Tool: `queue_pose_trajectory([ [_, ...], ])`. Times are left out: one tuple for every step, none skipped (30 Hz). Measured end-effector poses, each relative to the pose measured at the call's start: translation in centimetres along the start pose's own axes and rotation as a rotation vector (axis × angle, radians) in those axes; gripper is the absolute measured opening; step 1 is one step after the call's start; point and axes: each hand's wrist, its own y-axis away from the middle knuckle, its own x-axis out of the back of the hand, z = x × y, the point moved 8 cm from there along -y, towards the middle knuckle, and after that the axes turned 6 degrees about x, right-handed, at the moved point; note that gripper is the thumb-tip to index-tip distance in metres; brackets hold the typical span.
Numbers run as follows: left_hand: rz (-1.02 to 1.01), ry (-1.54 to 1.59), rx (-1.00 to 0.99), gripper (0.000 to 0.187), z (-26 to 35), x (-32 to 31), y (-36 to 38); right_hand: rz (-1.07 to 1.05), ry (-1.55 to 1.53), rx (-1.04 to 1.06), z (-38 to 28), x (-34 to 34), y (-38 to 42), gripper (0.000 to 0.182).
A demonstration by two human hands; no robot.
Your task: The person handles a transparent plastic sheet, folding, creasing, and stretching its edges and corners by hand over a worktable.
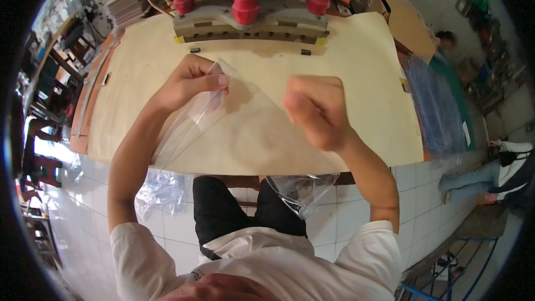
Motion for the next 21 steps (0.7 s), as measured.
queue_pose_trajectory([
  [0.001, -0.009, 0.012, 0.023, 0.0, 0.0, 0.1, -0.06, -0.156, 0.024, -1.7, -0.3, 0.2, 0.046],
  [0.012, -0.01, 0.007, 0.023, -0.1, 0.2, 0.1, -0.121, -0.314, 0.048, -3.7, -0.5, 0.3, 0.049],
  [0.003, -0.013, -0.009, 0.024, -0.1, 0.1, 0.0, -0.149, -0.446, 0.139, -6.5, -1.0, 0.3, 0.051],
  [-0.008, -0.015, -0.022, 0.024, -0.1, 0.1, 0.1, -0.174, -0.579, 0.227, -9.3, -1.2, 0.3, 0.054],
  [-0.003, -0.013, -0.023, 0.024, -0.1, 0.3, 0.2, -0.214, -0.685, 0.354, -11.6, -1.3, 0.2, 0.054],
  [-0.012, -0.015, -0.007, 0.024, -0.1, 0.2, 0.2, -0.247, -0.787, 0.483, -13.9, -1.1, 0.6, 0.054],
  [-0.027, -0.019, 0.01, 0.024, -0.2, 0.0, 0.1, -0.13, -0.86, 0.433, -15.3, -1.1, 1.2, 0.053],
  [-0.039, -0.021, 0.012, 0.024, -0.3, -0.2, 0.0, -0.063, -0.889, 0.408, -16.2, -1.0, 1.5, 0.053],
  [-0.006, -0.034, -0.001, 0.024, -0.5, 0.0, 0.0, 0.005, -0.917, 0.384, -17.1, -1.0, 1.8, 0.052],
  [0.027, -0.048, -0.017, 0.025, -0.6, 0.2, -0.1, -0.091, -1.002, 0.367, -18.0, -1.7, 1.3, 0.048],
  [0.013, -0.052, -0.017, 0.025, -0.6, 0.0, -0.1, -0.265, -1.049, 0.477, -18.8, -2.4, 0.7, 0.046],
  [0.015, -0.049, -0.016, 0.024, -0.6, 0.0, -0.1, -0.449, -1.09, 0.575, -19.4, -3.3, 0.1, 0.045],
  [0.021, -0.045, -0.016, 0.024, -0.6, 0.0, 0.0, -0.446, -1.083, 0.58, -20.2, -3.5, 0.3, 0.045],
  [0.02, -0.047, -0.018, 0.024, -0.5, -0.1, 0.1, -0.344, -1.075, 0.505, -20.5, -3.5, 0.2, 0.048],
  [0.013, -0.037, -0.012, 0.024, -0.5, -0.2, 0.1, -0.245, -1.065, 0.431, -20.5, -3.5, 0.1, 0.055],
  [0.01, -0.028, -0.007, 0.023, -0.4, -0.1, 0.3, -0.253, -1.066, 0.434, -21.0, -3.7, 0.5, 0.055],
  [0.016, -0.031, -0.011, 0.023, -0.4, -0.1, 0.4, -0.189, -1.056, 0.404, -21.0, -3.4, 0.7, 0.053],
  [0.012, -0.018, -0.034, 0.023, -0.3, -0.1, 0.4, -0.124, -1.046, 0.375, -20.9, -3.1, 0.6, 0.051],
  [0.005, -0.005, -0.054, 0.023, -0.1, -0.2, 0.5, -0.126, -1.047, 0.379, -21.1, -3.3, 0.7, 0.051],
  [0.004, -0.008, -0.053, 0.023, -0.1, -0.2, 0.6, -0.104, -1.033, 0.389, -21.2, -3.3, 0.7, 0.051],
  [0.01, -0.016, -0.042, 0.022, 0.1, -0.3, 0.7, -0.081, -1.019, 0.399, -21.2, -3.3, 0.7, 0.051],
])
